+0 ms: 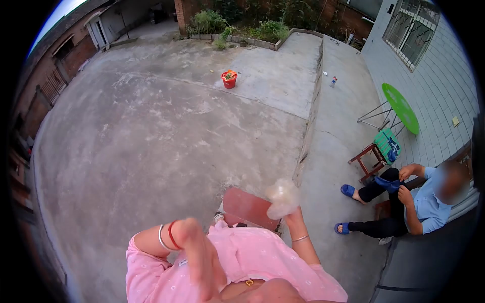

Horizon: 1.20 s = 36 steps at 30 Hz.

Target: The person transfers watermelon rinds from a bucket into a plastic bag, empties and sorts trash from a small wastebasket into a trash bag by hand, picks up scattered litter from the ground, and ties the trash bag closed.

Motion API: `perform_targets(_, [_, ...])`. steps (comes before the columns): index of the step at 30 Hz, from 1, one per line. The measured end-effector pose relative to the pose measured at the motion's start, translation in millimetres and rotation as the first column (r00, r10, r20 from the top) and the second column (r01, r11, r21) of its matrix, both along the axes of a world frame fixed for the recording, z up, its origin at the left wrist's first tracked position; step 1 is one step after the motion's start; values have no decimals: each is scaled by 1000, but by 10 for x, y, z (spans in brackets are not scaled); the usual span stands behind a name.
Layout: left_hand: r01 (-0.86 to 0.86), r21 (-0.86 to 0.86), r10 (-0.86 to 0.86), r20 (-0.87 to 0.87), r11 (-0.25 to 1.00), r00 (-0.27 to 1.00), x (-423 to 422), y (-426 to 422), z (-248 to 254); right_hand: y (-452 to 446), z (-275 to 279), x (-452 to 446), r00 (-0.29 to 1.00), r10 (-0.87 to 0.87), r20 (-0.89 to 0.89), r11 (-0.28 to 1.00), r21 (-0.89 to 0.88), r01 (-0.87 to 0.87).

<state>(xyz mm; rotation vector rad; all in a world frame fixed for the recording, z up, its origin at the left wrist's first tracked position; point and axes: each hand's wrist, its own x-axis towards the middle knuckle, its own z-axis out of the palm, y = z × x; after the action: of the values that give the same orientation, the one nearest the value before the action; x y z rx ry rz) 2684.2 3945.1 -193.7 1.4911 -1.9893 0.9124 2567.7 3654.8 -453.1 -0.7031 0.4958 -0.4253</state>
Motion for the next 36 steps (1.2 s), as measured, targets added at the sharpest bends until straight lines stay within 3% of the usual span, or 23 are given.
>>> perform_targets(2, [-148, 55, 152, -87, 987, 985, 558, 59, -418, 102, -30, 537, 972, 11, -233, 943, -320, -87])
perform_targets(3, [-143, 276, 260, -455, 951, 852, 873, 42, -606, 200, 1, 872, 983, -42, -176, 867, -496, -52])
perform_targets(4, [-98, 282, 278, -723, 955, 632, 1223, 39, -1001, 305, 71, 1226, 991, -82, -107, 759, -651, -8])
perform_targets(5, [-50, 278, 279, -902, 959, 328, 1536, 70, -1415, 450, 162, 1555, 996, -81, -39, 714, -700, 31])
perform_targets(8, [99, 188, 206, -950, 977, -235, 2127, 159, -1944, 878, 119, 2549, 990, -70, 122, 595, -791, 140])
perform_targets(11, [-67, 72, 71, -997, 995, -27, 2461, 152, -2152, 1266, 152, 3189, 1000, -15, 16, 335, -942, 20])
perform_targets(12, [-130, 77, 69, -995, 988, -68, 2631, 252, -2222, 1359, 180, 3343, 1000, 16, -11, 312, -950, -16])
perform_targets(14, [-254, 84, 50, -989, 963, -139, 2954, 430, -2379, 1454, 233, 3638, 988, 151, -19, 657, -745, -115])
perform_targets(16, [-286, 81, -26, -937, 955, -349, 3389, 746, -2702, 1484, 127, 3925, 959, 284, -3, 847, -467, -252])
perform_targets(17, [-301, 80, -66, -892, 950, -448, 3535, 880, -2771, 1500, 50, 4056, 936, 351, 14, 886, -329, -327])
perform_targets(21, [-452, 40, -188, -874, 891, -447, 3961, 1090, -2923, 1702, 13, 4537, 841, 511, 174, 829, 159, -537])
perform_targets(24, [-485, 23, -222, -869, 874, -442, 4336, 1075, -3025, 1822, 199, 4866, 839, 489, 239, 777, 317, -543])
perform_targets(27, [-472, 39, -208, -863, 881, -460, 4860, 1000, -3162, 1695, -171, 5359, 695, 471, 544, 692, 261, -673])
perform_targets(30, [-406, 59, -167, -850, 912, -499, 5306, 879, -3294, 1577, -328, 5804, 668, 440, 600, 649, 302, -698])
perform_targets(32, [-305, 28, -161, -801, 952, -577, 5560, 945, -3401, 1607, -367, 6130, 737, 428, 523, 747, 254, -615])
perform_targets(33, [-296, 3, -162, -833, 955, -529, 5661, 1000, -3283, 1624, -332, 6319, 766, 423, 484, 790, 218, -574])
perform_targets(35, [-280, -49, -169, -889, 959, -425, 5854, 1207, -2970, 1650, -168, 6666, 832, 495, 249, 868, -113, -483])
perform_targets(36, [-303, -4, -85, -963, 953, -256, 6038, 1313, -2832, 1730, -159, 6851, 864, 487, 127, 853, -281, -439])
